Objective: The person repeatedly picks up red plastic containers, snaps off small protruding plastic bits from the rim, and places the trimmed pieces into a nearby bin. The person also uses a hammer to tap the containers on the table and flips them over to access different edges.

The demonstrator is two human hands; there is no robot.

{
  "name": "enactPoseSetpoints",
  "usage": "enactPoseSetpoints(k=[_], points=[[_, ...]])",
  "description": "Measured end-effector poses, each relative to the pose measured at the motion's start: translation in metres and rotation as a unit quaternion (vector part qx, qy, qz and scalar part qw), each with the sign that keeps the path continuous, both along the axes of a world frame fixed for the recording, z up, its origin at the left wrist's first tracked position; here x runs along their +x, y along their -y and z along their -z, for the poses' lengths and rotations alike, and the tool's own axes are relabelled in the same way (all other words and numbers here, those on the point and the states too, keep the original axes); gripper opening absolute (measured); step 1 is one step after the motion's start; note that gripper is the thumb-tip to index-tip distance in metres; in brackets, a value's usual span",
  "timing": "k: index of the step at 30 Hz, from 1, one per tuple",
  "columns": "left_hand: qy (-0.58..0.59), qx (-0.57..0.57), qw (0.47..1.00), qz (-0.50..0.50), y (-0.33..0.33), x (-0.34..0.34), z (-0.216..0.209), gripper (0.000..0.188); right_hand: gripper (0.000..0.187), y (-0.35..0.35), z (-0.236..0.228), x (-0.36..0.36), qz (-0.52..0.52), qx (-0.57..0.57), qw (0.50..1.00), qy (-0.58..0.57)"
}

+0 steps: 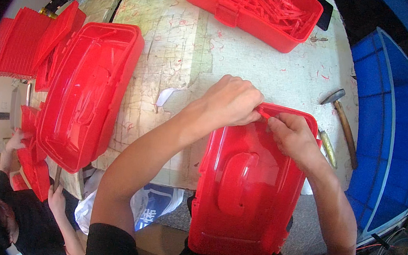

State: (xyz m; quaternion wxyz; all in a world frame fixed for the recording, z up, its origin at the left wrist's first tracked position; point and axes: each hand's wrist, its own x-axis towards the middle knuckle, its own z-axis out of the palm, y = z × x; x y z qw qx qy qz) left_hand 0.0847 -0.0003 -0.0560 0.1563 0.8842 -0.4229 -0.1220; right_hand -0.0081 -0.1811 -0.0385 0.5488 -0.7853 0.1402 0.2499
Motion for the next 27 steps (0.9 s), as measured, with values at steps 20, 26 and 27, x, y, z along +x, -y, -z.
enactPoseSetpoints(k=[20,26,27], points=[[0.068,0.001,0.997,0.041,0.008,-0.002,0.004,0.016,0.024,-0.030,0.043,-0.017,0.098,-0.104,0.973,0.183],[0.066,-0.013,0.996,0.052,0.012,-0.003,0.002,0.014,0.020,-0.021,0.015,-0.013,0.227,0.198,0.953,-0.008],[0.069,-0.020,0.996,0.052,0.012,-0.003,0.002,0.014,0.018,-0.020,0.008,-0.012,0.216,0.194,0.957,-0.022]])
